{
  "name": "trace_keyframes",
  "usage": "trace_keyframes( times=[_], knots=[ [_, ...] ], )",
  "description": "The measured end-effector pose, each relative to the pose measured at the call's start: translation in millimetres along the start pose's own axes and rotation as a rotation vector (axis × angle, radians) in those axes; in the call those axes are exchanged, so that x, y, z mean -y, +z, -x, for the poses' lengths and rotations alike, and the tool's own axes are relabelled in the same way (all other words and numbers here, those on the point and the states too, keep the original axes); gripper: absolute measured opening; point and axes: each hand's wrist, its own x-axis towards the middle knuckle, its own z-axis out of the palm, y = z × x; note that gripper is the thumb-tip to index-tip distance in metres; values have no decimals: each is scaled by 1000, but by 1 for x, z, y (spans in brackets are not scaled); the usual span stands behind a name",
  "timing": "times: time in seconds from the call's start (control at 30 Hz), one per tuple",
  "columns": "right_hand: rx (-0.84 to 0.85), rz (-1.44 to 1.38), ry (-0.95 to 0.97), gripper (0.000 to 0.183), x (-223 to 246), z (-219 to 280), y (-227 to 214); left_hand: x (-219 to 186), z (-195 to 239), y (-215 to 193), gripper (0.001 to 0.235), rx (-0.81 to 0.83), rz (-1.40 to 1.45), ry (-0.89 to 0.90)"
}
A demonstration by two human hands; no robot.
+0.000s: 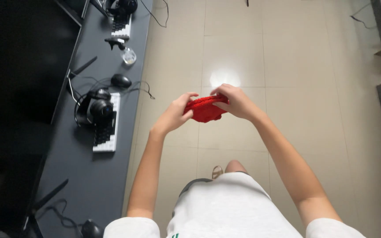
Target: The person cleans multiple computer keyboards on a desk using a red cloth. They wipe the keys and the surface of each keyboard, occasionally lifting and turning them over to clean different sides.
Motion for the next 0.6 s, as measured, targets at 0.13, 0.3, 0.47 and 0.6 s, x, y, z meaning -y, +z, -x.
trace_keyframes(
  times=[0.13, 0.3, 0.47, 0.6],
  knots=[
    [-18, 21, -12, 18, -38, -75, 4, 18, -68, -12, 50, -126, -360, 238],
    [129, -70, -98, 19, -79, -181, -4, 93, -146, -20, 46, -154, -76, -19],
    [385, -105, -93, 18, -118, -299, 4, 156, -183, -52, 34, -236, 193, -284],
    [656, -320, 123, 21, -149, -390, 51, 178, -180, -88, 33, -301, 406, -576]
  ],
)
